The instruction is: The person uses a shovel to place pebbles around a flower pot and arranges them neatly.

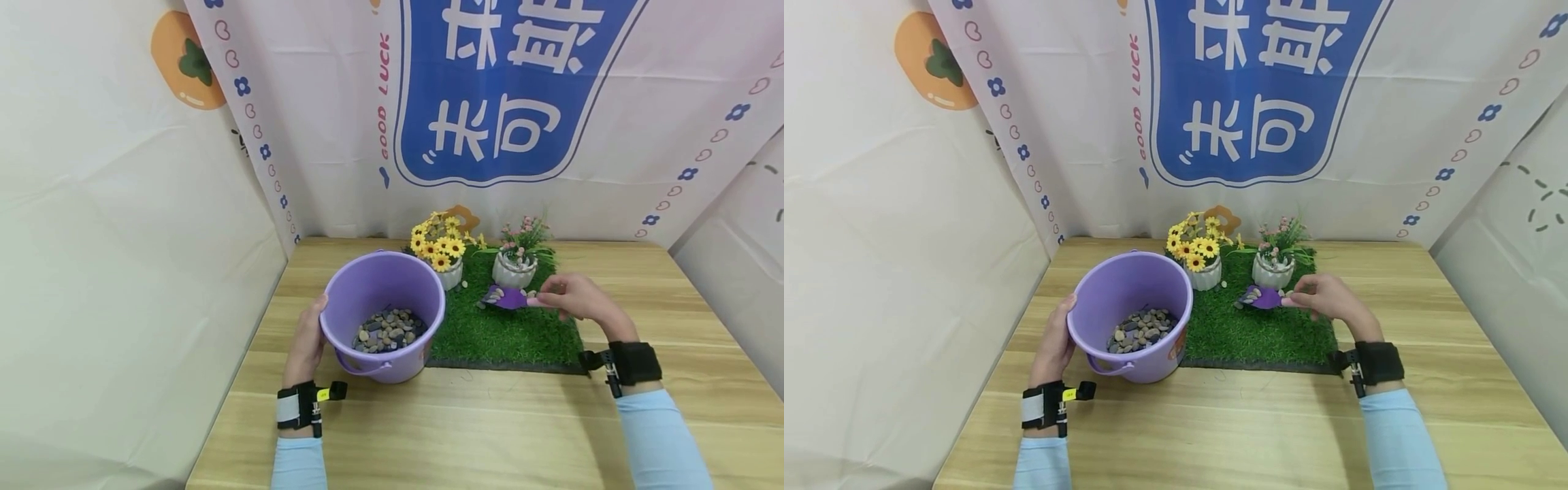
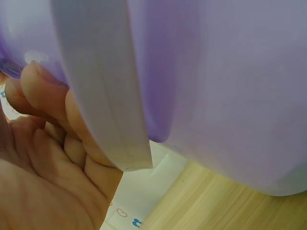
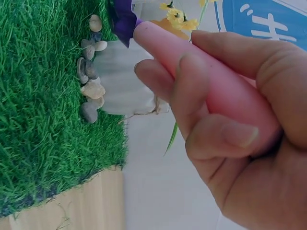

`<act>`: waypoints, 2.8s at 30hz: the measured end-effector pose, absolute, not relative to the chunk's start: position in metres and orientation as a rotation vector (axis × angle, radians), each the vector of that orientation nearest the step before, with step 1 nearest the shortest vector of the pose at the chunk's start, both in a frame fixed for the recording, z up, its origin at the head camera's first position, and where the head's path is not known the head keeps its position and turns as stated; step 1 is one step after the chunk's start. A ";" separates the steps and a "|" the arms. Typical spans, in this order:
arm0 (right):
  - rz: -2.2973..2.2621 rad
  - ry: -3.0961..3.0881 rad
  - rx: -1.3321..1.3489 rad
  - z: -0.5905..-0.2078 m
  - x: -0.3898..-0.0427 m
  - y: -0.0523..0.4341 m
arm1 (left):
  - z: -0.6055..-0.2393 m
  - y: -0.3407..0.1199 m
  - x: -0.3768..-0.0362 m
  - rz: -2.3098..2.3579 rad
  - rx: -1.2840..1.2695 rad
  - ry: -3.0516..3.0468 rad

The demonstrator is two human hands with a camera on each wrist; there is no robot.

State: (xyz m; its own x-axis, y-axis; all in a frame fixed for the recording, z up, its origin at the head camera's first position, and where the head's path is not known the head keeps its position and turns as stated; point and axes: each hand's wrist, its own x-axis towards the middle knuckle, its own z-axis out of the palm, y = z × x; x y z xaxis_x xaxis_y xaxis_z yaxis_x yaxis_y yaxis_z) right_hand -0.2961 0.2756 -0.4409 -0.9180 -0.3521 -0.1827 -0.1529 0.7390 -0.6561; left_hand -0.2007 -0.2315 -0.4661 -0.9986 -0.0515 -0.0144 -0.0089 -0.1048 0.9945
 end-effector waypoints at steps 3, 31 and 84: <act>-0.951 2.659 -0.425 -0.437 -0.296 0.271 | -0.466 -0.231 -0.201 -2.307 0.065 -2.083; -0.855 2.689 -0.387 -0.401 -0.278 0.284 | -0.464 -0.232 -0.199 -2.314 0.034 -2.082; -0.829 2.811 -1.197 -0.295 -0.238 0.194 | -0.466 -0.232 -0.199 -2.293 0.030 -2.071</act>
